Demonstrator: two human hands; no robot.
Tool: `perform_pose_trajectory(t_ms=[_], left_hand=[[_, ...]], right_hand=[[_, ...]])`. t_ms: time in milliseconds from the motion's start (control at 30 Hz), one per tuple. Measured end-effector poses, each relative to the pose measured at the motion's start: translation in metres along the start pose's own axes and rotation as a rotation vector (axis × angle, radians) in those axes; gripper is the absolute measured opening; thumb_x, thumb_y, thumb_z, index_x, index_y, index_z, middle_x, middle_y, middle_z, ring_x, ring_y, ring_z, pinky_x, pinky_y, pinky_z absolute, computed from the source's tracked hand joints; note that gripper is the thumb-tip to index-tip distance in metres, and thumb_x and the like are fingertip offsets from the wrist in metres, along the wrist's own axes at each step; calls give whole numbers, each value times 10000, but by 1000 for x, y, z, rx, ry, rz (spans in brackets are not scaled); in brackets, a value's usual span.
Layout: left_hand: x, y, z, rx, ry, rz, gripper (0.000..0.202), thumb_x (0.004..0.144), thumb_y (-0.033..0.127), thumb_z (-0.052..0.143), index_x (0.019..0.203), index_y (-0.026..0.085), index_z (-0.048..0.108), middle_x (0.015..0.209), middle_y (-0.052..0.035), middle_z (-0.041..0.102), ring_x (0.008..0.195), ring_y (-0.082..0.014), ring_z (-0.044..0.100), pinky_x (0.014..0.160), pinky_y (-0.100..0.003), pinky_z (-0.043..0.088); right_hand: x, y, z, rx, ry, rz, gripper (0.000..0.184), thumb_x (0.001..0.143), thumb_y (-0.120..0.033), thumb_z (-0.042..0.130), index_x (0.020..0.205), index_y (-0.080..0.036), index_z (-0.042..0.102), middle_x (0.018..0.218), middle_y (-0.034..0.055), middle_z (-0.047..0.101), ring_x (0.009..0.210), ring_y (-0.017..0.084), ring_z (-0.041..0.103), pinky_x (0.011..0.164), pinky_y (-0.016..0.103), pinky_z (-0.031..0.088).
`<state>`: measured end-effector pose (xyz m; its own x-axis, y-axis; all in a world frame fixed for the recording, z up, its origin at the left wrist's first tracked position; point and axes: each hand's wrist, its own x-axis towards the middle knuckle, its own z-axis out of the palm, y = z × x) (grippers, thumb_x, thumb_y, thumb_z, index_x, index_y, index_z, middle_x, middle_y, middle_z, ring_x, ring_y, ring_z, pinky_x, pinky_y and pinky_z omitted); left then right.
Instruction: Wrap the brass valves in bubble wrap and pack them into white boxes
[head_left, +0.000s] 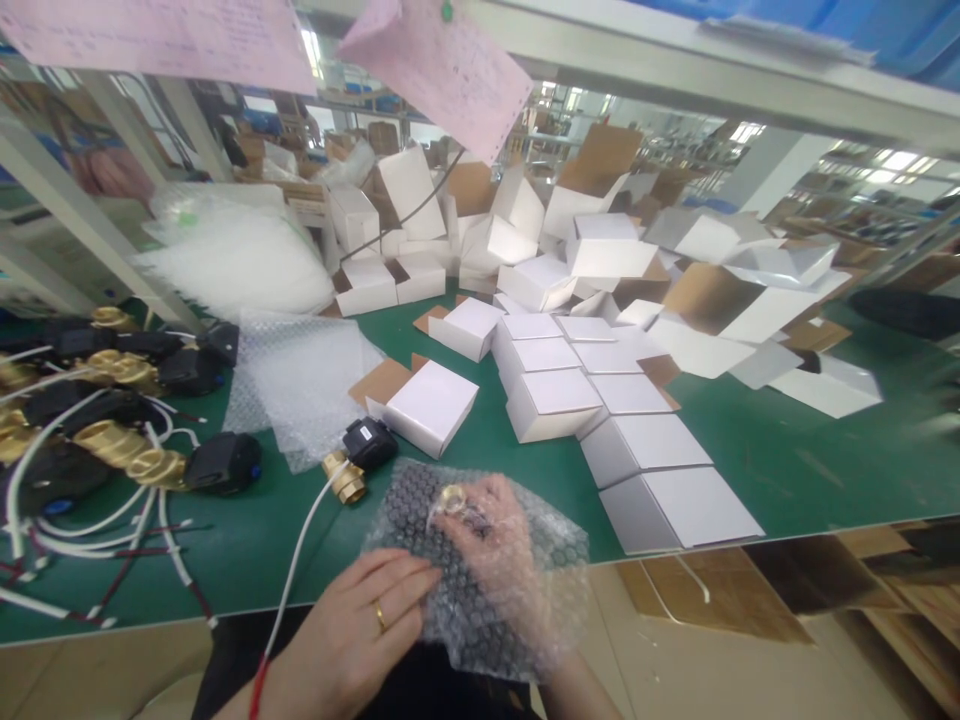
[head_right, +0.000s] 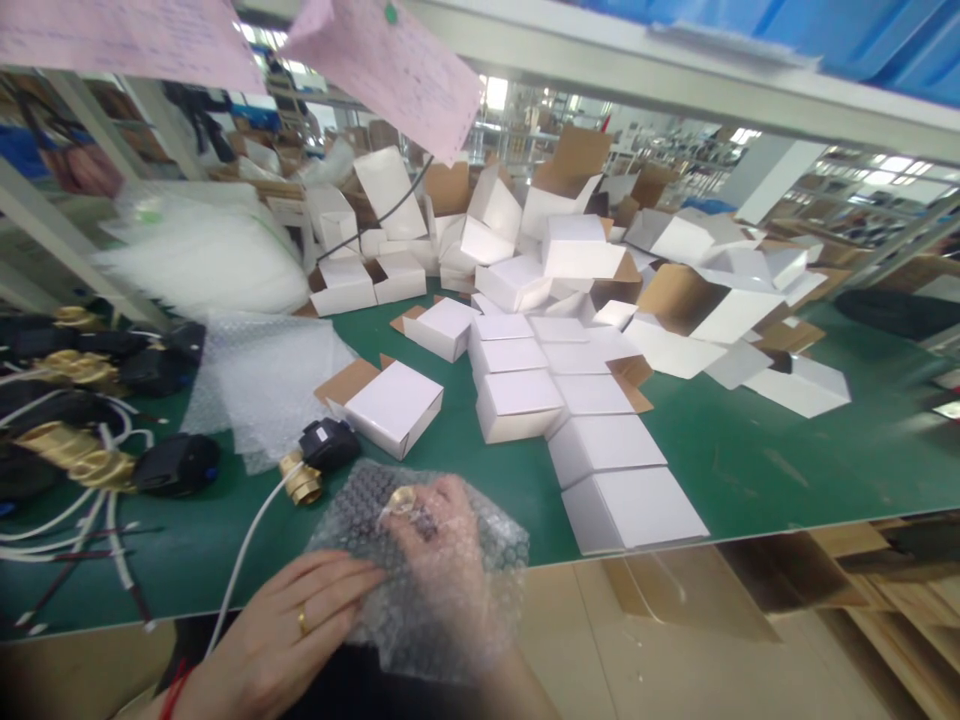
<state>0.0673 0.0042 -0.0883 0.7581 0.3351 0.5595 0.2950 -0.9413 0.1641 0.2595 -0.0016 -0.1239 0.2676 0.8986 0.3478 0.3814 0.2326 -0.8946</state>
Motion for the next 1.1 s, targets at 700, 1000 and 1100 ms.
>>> perform_pose_trajectory(t_ms=[700, 1000, 1100], left_hand=[[28, -3, 22, -453, -236, -517, 335, 1015, 221, 398, 1127, 205, 713, 1127, -45, 763, 1023, -154, 725, 957, -246, 550], [20, -27, -8, -117, -18, -432, 169, 986, 245, 507, 929, 210, 663, 864, -3, 720, 791, -152, 689, 757, -245, 533], [27, -34, -4, 35, -54, -285, 278, 875, 326, 697, 1122, 207, 653, 1134, -80, 696, 1042, -253, 641, 937, -399, 504]], right_hand=[[-20, -41, -53, -366, -325, -297, 263, 847, -118, 609, 1095, -191, 657, 1004, 96, 704, 937, 266, 642, 828, 402, 524], [6, 11, -47, 56, -511, 351, 293, 960, -300, 485, 705, -190, 578, 687, 25, 683, 677, 196, 646, 649, 275, 443], [5, 6, -43, 98, -580, 332, 286, 954, -317, 488, 707, -194, 564, 666, 10, 655, 643, 182, 614, 608, 257, 416]])
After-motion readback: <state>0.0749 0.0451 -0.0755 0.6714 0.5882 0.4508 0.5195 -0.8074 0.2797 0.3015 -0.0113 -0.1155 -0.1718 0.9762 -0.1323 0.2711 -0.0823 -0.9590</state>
